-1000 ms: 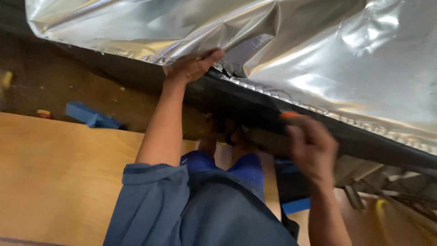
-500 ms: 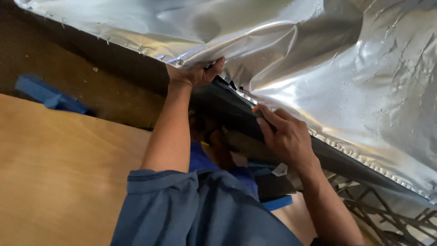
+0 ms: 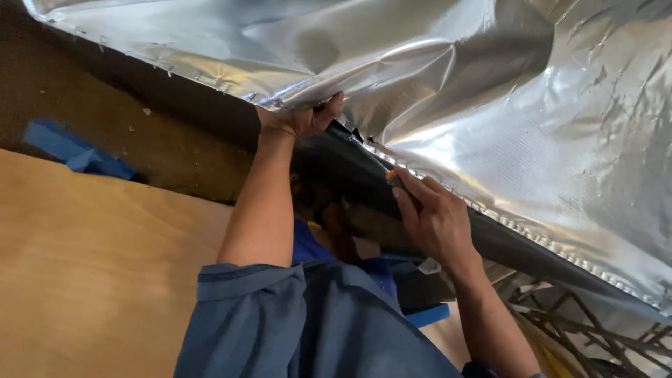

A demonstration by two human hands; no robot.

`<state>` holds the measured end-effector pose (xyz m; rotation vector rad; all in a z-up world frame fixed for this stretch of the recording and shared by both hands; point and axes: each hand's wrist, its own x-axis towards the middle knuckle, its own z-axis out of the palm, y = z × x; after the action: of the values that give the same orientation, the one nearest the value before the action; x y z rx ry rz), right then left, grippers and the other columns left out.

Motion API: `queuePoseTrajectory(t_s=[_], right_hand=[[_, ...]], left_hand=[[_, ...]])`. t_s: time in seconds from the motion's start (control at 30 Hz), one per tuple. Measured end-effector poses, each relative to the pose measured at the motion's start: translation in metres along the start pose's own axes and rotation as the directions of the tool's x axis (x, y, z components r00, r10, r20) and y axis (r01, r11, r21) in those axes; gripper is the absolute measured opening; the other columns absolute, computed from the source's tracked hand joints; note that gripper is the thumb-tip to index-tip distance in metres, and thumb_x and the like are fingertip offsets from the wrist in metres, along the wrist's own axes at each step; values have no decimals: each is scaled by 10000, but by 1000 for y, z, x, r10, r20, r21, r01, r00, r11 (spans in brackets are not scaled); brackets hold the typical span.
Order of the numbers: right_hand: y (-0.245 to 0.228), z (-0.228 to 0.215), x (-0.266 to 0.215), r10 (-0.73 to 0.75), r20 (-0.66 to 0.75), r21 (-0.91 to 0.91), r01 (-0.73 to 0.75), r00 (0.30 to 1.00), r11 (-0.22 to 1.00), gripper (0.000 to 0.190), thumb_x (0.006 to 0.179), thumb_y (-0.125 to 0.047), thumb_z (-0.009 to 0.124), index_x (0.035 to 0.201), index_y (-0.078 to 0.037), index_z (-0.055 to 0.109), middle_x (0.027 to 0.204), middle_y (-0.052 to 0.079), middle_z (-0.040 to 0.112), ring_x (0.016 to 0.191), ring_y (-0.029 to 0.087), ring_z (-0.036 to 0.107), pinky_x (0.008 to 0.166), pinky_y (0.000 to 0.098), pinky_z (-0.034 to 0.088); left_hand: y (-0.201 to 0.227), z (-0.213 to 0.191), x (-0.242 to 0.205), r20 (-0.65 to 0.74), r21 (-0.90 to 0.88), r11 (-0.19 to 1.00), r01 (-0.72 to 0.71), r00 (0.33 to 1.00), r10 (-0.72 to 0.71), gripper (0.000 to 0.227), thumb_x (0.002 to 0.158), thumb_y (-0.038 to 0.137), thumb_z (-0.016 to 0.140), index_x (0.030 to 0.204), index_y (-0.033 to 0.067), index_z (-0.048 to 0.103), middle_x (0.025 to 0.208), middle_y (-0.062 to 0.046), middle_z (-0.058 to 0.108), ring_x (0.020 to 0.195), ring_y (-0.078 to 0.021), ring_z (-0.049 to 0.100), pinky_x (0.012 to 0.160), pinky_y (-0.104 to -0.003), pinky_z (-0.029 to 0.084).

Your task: Removing staples and fasteners from a furniture piece using a screwdriver to strip away the covering material.

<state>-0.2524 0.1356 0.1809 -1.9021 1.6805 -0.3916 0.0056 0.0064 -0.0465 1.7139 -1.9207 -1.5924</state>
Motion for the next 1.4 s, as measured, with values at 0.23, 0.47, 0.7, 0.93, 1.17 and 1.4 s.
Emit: queuePoseTrajectory(t_s=[0.23,0.47,0.7,0.93,1.17,1.4], right_hand=[[-9,-18,11,11,106,-81,-2,994,997,368,977,-296,573,1302,-178,700,764,103,681,584,293,665,506,344,534],[-6,-18,12,26,163,-55,-17,986,998,394,981,-320,547,1323,-162,664,765,132,668,572,274,654,459,329,526],[-26,-29,23,48,229,-119,-21,972,993,401,988,-322,517,1333,-169,649,769,118,671,565,264,659,456,328,528],[-26,-24,20,18,155,-81,-5,988,997,369,965,-254,588,1303,-142,688,753,137,678,564,302,657,490,360,523],[47,74,-17,44,-94,369,-6,995,930,389,876,-110,718,1265,-119,699,838,210,700,760,390,694,620,405,531],[80,224,-41,327,-69,954,-34,942,299,292,960,-106,614,1232,-37,692,743,150,660,606,134,530,519,274,467]], left_hand=[[70,-64,-42,33,30,998,-61,998,60,808,813,762,472,1476,305,408,1502,-56,485,1420,-238,391,1214,-415,277],[46,-51,-29,85,-18,998,-66,994,68,869,796,779,434,1517,307,324,1531,-51,443,1448,-274,352,1213,-456,263],[-2,-13,1,30,99,992,-74,997,71,793,809,809,419,1452,345,392,1441,6,524,1424,-220,381,1227,-452,235],[-47,32,31,-35,204,977,-61,997,70,727,823,839,405,1386,382,460,1351,62,606,1399,-165,412,1240,-447,207],[66,-57,-35,-50,281,959,-40,997,56,778,750,893,399,1264,343,595,1246,-4,683,1304,-217,515,1196,-434,302],[32,-38,-13,-109,378,922,86,993,-48,780,722,925,404,1264,400,603,1303,11,651,1328,-186,491,1216,-392,258]])
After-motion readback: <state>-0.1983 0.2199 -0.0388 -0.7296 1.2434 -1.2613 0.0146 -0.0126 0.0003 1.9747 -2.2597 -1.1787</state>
